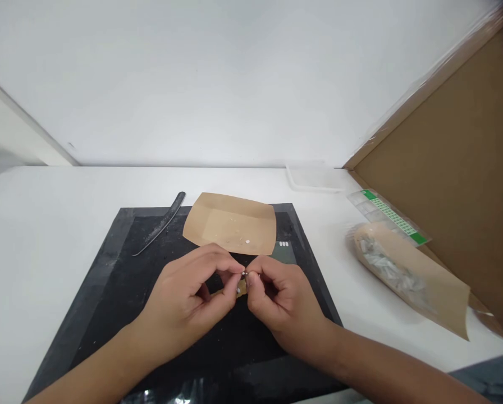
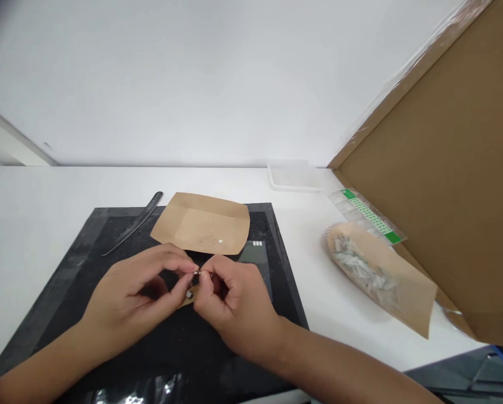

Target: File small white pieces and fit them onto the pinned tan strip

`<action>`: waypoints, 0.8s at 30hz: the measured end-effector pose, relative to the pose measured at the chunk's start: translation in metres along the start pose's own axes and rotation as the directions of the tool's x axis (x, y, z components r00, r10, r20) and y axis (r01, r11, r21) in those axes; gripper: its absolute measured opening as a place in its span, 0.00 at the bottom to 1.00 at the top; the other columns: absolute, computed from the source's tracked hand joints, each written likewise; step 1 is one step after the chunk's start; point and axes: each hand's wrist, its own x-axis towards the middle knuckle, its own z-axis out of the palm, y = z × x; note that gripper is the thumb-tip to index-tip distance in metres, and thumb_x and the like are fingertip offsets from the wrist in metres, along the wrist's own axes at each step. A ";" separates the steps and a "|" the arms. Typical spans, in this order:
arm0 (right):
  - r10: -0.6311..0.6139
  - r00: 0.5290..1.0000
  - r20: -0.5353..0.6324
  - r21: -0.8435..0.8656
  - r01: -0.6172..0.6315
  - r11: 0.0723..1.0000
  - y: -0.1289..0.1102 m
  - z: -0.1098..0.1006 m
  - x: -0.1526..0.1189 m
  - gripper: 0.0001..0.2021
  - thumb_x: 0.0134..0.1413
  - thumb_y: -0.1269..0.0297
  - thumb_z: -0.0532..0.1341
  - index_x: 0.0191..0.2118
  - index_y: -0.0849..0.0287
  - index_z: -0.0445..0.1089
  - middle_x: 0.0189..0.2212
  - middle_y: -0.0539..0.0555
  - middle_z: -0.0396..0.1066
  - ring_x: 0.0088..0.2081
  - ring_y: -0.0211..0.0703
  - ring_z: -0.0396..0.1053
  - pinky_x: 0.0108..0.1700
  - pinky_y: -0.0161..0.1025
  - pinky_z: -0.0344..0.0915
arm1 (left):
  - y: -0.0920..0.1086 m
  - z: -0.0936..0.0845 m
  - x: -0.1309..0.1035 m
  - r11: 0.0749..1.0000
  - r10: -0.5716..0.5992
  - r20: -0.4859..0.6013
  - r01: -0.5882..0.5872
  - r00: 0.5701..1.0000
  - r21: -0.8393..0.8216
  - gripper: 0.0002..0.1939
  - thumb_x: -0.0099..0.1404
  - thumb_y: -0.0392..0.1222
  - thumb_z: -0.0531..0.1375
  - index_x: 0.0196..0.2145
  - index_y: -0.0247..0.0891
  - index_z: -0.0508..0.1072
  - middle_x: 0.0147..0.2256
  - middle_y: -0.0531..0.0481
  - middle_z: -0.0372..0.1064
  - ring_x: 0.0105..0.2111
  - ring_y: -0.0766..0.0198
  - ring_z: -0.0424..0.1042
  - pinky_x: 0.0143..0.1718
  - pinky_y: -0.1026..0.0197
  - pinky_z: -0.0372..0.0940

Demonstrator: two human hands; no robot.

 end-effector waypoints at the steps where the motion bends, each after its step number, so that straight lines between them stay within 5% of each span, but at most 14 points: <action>1: 0.019 1.000 0.009 0.012 -0.019 1.000 0.000 0.000 -0.001 0.10 0.66 0.64 0.58 0.30 0.58 0.67 0.21 0.43 0.62 0.23 0.31 0.57 0.26 0.30 0.54 | 0.000 0.000 0.000 1.000 -0.011 0.004 0.010 1.000 0.003 0.07 0.69 0.33 0.62 0.39 0.42 0.79 0.35 0.53 0.76 0.28 0.72 0.74 0.21 0.76 0.66; 13: 0.114 0.992 0.061 0.143 -0.122 0.982 0.003 -0.001 0.001 0.14 0.70 0.59 0.57 0.30 0.57 0.66 0.23 0.45 0.61 0.25 0.33 0.56 0.27 0.32 0.54 | 0.001 0.003 0.000 0.995 -0.100 0.014 0.100 0.995 -0.014 0.06 0.71 0.36 0.61 0.38 0.42 0.79 0.34 0.54 0.76 0.25 0.72 0.75 0.18 0.75 0.66; 24: 0.142 0.986 0.083 0.087 -0.149 0.985 0.002 -0.002 0.000 0.13 0.67 0.60 0.59 0.31 0.58 0.70 0.23 0.45 0.64 0.26 0.34 0.59 0.29 0.32 0.56 | 0.004 0.000 -0.002 0.998 -0.054 -0.008 0.054 0.999 0.036 0.05 0.70 0.35 0.62 0.37 0.42 0.78 0.33 0.54 0.76 0.27 0.73 0.74 0.22 0.77 0.67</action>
